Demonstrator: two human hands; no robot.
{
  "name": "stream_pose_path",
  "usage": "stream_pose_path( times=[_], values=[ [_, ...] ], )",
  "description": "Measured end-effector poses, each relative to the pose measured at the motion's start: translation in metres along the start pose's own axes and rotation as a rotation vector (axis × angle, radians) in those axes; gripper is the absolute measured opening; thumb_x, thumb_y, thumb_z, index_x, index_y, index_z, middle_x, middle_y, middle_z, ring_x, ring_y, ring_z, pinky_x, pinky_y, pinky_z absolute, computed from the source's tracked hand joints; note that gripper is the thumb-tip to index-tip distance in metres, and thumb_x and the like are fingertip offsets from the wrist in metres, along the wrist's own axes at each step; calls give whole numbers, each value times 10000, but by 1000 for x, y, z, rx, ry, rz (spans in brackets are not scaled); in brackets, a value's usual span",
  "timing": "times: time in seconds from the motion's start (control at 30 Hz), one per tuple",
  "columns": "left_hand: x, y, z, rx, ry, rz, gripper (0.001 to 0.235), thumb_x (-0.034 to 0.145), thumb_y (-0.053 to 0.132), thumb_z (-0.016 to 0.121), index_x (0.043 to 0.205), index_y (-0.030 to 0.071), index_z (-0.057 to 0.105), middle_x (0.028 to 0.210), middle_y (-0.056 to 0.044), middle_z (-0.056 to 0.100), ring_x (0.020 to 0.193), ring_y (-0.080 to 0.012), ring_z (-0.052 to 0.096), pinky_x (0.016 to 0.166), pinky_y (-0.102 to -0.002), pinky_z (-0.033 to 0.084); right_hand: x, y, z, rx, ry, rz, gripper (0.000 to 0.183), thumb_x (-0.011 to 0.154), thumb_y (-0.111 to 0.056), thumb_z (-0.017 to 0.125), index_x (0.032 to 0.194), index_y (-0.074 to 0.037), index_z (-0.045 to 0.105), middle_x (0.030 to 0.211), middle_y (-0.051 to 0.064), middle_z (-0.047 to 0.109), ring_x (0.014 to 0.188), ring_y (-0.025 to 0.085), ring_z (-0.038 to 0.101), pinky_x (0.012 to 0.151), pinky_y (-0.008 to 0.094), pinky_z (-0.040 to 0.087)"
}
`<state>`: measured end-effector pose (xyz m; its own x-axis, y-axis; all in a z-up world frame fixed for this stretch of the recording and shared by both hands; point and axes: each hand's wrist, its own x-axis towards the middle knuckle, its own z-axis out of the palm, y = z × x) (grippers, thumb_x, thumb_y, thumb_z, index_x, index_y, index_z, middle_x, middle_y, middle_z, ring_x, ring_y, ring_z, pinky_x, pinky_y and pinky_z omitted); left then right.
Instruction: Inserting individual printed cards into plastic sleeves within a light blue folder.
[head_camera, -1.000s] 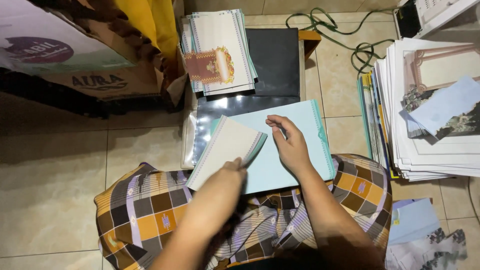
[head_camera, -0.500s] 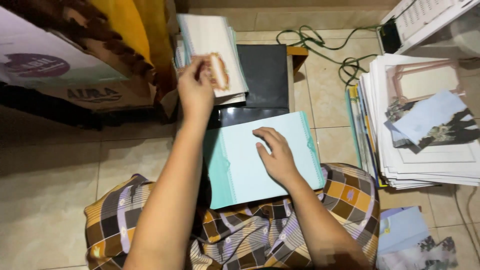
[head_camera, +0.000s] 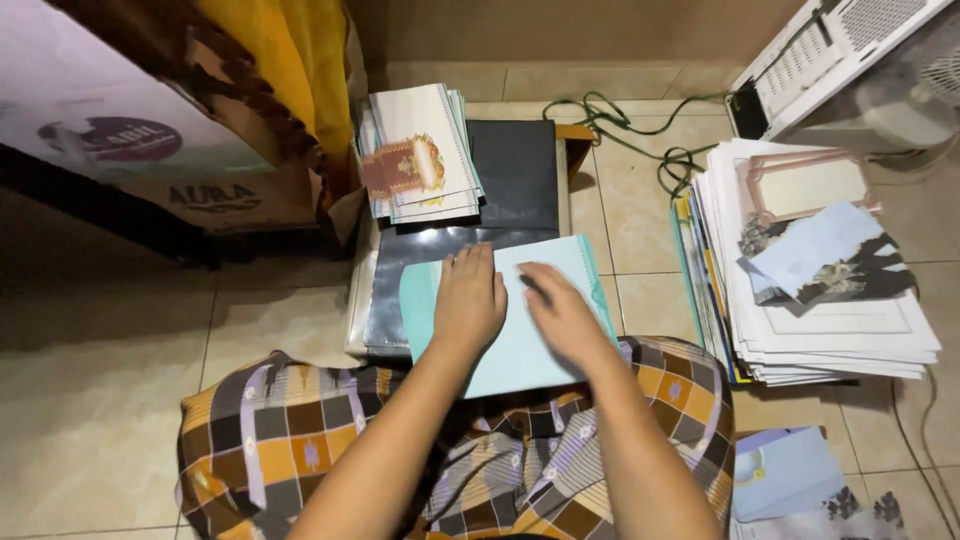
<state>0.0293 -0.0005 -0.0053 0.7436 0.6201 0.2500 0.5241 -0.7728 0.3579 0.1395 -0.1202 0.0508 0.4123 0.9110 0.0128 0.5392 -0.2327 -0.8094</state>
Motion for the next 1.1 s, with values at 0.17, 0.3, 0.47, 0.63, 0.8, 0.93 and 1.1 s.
stream_pose_path(
  times=[0.17, 0.3, 0.47, 0.63, 0.8, 0.93, 1.1],
  values=[
    [-1, -3, 10, 39, 13, 110, 487, 994, 356, 508, 1372, 56, 580, 1310, -135, 637, 1269, -277, 561, 1097, -460, 339, -31, 41, -50, -228, 35, 321, 593, 983, -304, 553, 1504, -47, 434, 1448, 254, 518, 1348, 408, 507, 1135, 531, 393],
    [-16, 13, -18, 74, -51, 155, 590, 970, 348, 613, 1440, 8, 510, 1480, -259, 485, 1410, -400, 417, 1135, -542, 324, -51, 64, -44, -245, -143, 533, 826, 930, -444, 619, 1554, -5, 302, 1416, 347, 529, 1332, 458, 526, 1131, 572, 410],
    [-64, 22, -33, -292, -17, 237, 383, 928, 151, 628, 1303, 73, 629, 1267, -181, 607, 1151, -351, 620, 995, -470, 489, -70, 62, -30, -185, -30, 589, 804, 893, -481, 680, 1498, -11, 435, 1392, 291, 583, 1318, 396, 564, 1057, 519, 491],
    [-58, -3, 9, -722, -122, 37, 292, 907, 193, 666, 1196, 191, 700, 1003, -44, 709, 993, -274, 709, 913, -420, 553, -75, 38, -35, -164, 84, 591, 748, 858, -402, 743, 1436, 8, 503, 1352, 285, 609, 1287, 391, 587, 1020, 520, 518],
    [-54, -5, 6, -790, -162, -30, 197, 933, 244, 673, 1117, 222, 740, 950, 9, 743, 959, -204, 714, 903, -373, 551, -88, -21, -25, -201, 160, 549, 631, 925, -299, 664, 1447, -3, 468, 1361, 267, 598, 1285, 378, 584, 1021, 514, 519],
    [-55, -18, 13, -845, -205, -39, 216, 940, 262, 661, 1136, 211, 736, 956, 12, 739, 956, -192, 700, 901, -369, 547, -103, -38, 29, -143, 177, 577, 622, 942, -314, 629, 1453, -1, 463, 1378, 270, 580, 1301, 384, 563, 1038, 519, 497],
    [-57, -39, 14, -944, -196, -83, 262, 954, 298, 638, 1175, 191, 729, 967, 18, 731, 950, -167, 672, 897, -362, 540, -98, -50, 49, -56, 187, 543, 610, 975, -346, 559, 1464, 2, 452, 1413, 277, 544, 1333, 398, 523, 1073, 530, 451]
  ],
)
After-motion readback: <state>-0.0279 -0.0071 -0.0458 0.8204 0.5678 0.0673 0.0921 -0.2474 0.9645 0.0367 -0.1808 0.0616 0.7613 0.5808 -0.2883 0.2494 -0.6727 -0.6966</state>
